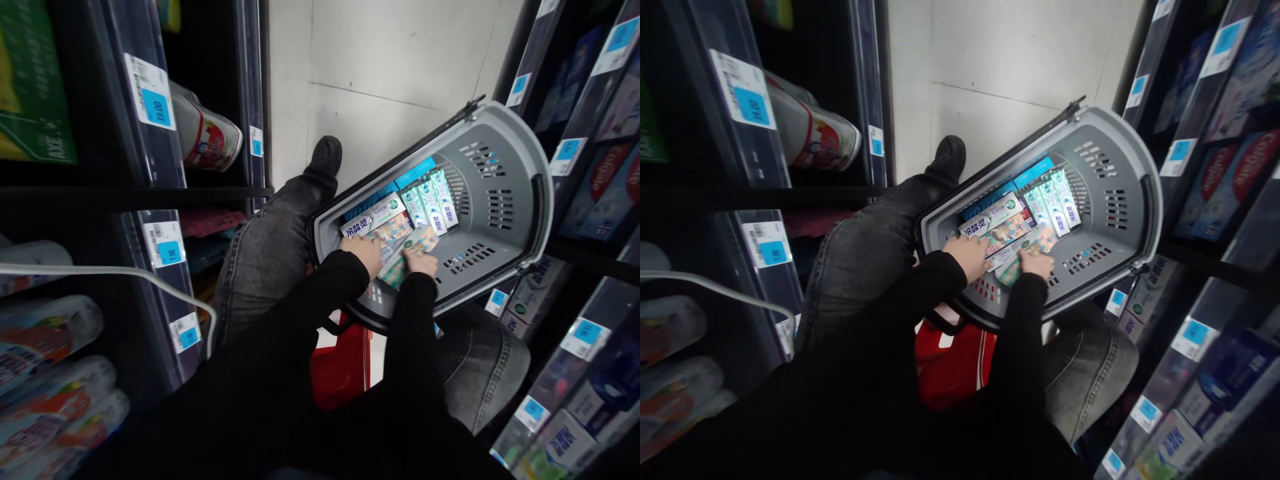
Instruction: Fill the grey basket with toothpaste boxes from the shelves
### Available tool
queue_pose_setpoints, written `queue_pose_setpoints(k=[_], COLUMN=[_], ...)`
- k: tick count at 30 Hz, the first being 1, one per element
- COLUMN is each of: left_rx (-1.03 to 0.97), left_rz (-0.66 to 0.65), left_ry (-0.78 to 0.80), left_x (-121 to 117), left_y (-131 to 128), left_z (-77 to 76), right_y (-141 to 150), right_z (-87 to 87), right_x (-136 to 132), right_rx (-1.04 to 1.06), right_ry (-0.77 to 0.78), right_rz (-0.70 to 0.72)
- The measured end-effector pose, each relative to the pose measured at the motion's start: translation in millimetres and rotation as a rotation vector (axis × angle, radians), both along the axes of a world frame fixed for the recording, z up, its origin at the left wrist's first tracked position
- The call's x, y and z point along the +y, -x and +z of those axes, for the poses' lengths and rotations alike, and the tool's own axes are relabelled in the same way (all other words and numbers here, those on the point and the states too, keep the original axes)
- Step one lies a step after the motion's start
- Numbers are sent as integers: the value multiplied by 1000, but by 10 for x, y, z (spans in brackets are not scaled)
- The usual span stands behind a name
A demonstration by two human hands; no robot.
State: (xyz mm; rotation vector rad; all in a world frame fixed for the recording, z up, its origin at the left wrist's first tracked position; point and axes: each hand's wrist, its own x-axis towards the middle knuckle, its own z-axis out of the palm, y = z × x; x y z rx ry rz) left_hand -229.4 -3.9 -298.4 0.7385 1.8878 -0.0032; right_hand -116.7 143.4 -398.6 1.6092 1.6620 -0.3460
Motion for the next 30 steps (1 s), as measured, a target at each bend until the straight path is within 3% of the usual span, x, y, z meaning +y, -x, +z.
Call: queue_pose_setpoints(k=[3,5,8,11,13,16,20,22,27,30], left_rx=[12,17,19,14,16,16,-12,-11,-7,-2], left_rz=[1,6,20,21,20,16,10,10,-12,-22], left_ry=[-10,-9,-17,-29,-33,-28,-8,-4,13,16], left_x=[-7,-12,-19,-29,-36,-36,-16,-8,-17,-27], left_y=[5,11,12,5,2,7,12,5,-16,-20], left_z=[1,6,11,8,8,16,19,9,-16,-23], right_y=[-21,-47,-47,117,308,584,685,612,376,357], right_z=[-72,-83,8,67,-21,-374,-949,-1133,-1263,-1238], right_x=[-570,-686,-363,328,779,1209,1264,1156,889,957], right_rx=[-1,15,25,59,127,214,226,229,240,241], right_ry=[136,200,189,38,-33,-38,27,-27,-43,-16], right_rz=[21,74,132,211,281,402,687,732,694,622])
